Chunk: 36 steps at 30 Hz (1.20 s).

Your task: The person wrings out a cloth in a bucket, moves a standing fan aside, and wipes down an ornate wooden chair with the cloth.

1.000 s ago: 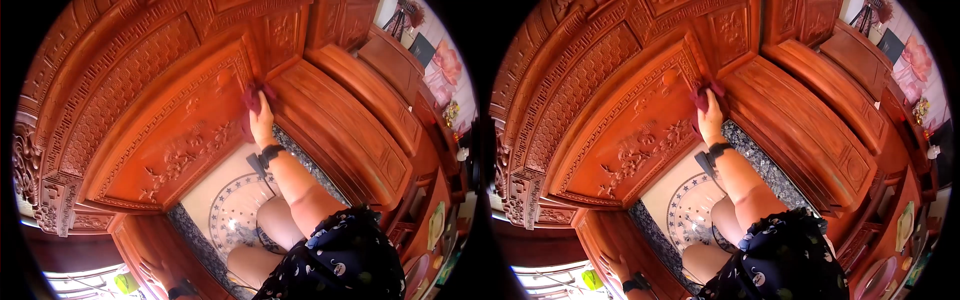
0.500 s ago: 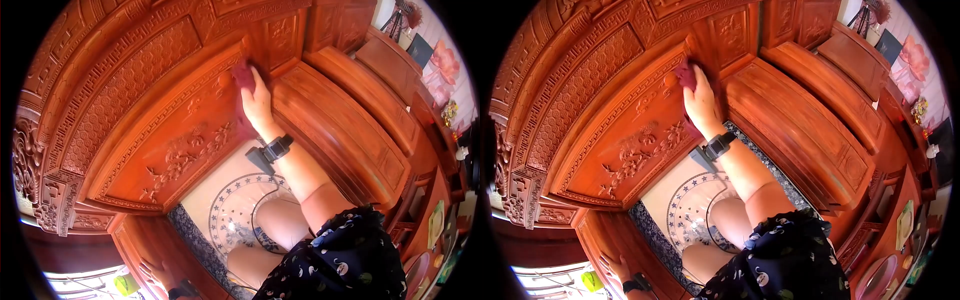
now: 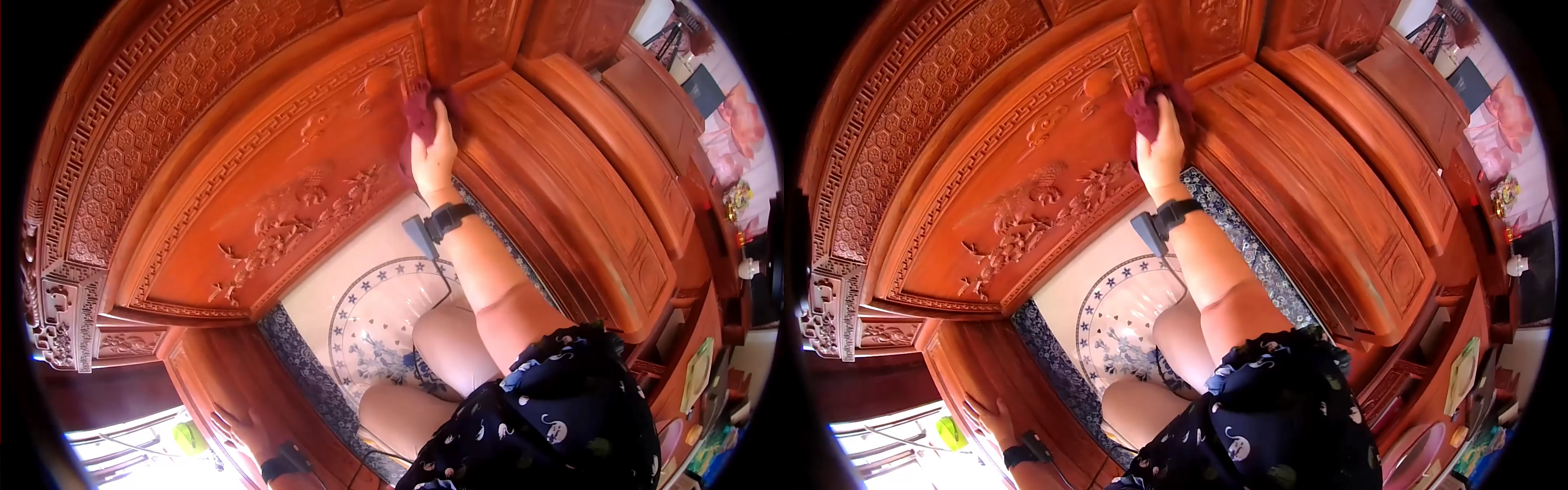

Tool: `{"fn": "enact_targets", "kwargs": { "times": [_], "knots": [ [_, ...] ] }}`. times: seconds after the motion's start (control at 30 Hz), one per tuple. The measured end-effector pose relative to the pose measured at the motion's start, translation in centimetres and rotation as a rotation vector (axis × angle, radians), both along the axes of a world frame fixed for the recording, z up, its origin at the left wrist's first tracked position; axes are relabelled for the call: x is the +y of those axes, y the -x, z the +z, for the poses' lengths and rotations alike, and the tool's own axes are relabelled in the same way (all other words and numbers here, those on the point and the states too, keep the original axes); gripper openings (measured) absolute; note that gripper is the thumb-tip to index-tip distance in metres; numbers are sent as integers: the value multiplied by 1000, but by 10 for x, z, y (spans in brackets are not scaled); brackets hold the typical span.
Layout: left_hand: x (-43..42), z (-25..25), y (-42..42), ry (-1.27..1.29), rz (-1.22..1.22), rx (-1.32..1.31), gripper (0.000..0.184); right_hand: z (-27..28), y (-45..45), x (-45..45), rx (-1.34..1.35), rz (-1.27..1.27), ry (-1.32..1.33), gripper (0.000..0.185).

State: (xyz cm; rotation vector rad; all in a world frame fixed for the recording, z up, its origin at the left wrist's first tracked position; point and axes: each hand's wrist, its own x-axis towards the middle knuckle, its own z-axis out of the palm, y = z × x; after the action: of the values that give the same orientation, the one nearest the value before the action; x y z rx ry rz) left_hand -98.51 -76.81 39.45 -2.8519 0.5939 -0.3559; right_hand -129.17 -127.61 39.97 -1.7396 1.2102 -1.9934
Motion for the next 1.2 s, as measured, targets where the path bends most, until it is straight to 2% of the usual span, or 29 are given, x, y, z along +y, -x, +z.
{"fn": "enact_targets", "kwargs": {
  "times": [0.13, 0.2, 0.27, 0.33, 0.37, 0.4, 0.47, 0.5, 0.67, 0.7, 0.73, 0.8, 0.87, 0.9, 0.93, 0.97, 1.0, 1.03, 1.07, 1.1, 1.13, 1.17, 1.2],
  "knots": [
    [2, -1, -1, 17, 1, 21, 87, -85, 1, 22, -91, -14, -303, 48],
    [-2, 0, -2, 28, -2, 22, 87, -174, 5, 22, -204, 73, -615, 49],
    [-2, 3, 3, 64, -40, 25, 86, -221, 9, 35, 115, 232, -1025, 44],
    [-1, 2, 5, 67, -34, -5, 86, -228, -9, 45, -309, 504, -1200, 37],
    [-5, 5, 7, 65, -31, 0, 86, -173, -23, 66, -652, 417, -1230, 30],
    [-7, 7, 9, 63, -29, 5, 86, -152, -27, 73, -638, 434, -1243, 30],
    [-10, 8, 10, 54, -12, -18, 87, -132, -35, 78, -1075, 715, -1542, 30],
    [-15, 13, 13, 55, 32, 39, 87, -138, -35, 81, -1031, 837, -1505, 29],
    [-19, 18, 15, 57, 97, 119, 87, -42, -18, 96, -1200, 814, -1087, 29],
    [-16, 15, 13, 40, 99, 108, 87, -49, -8, 81, -1305, 989, -1055, 28],
    [-16, 16, 14, 46, 118, 108, 87, -42, 0, 70, -1246, 983, -1018, 25],
    [-20, 19, 15, 32, 110, 110, 87, -27, -1, 55, -1163, 844, -750, 29],
    [-26, 26, 20, 36, 138, 129, 87, -15, -23, 35, -1079, 707, -543, 47],
    [-28, 27, 21, 34, 144, 123, 87, -10, -40, 30, -896, 676, -440, 67],
    [-29, 27, 22, 33, 148, 117, 87, 43, -75, 56, -733, 435, -334, 66],
    [-28, 27, 24, 37, 156, 119, 87, 40, -92, 61, -478, 412, -415, 75],
    [-27, 26, 23, 28, 166, 130, 87, 46, -119, 79, -545, 432, -368, 75],
    [-30, 27, 19, 27, 171, 132, 87, 27, -138, 89, 85, 156, -350, 75],
    [-31, 28, 17, 33, 166, 126, 87, 16, -157, 103, 259, 141, -166, 70],
    [-30, 28, 19, 32, 165, 125, 87, 14, -163, 121, 520, 214, -312, 66],
    [-31, 28, 22, 32, 164, 124, 87, 19, -157, 123, 519, 333, -41, 69],
    [-33, 30, 24, 21, 180, 131, 86, 24, -147, 124, 864, 527, -87, 71],
    [-34, 30, 25, 19, 176, 130, 86, 8, -145, 114, 811, 498, 244, 68]
  ]
}}
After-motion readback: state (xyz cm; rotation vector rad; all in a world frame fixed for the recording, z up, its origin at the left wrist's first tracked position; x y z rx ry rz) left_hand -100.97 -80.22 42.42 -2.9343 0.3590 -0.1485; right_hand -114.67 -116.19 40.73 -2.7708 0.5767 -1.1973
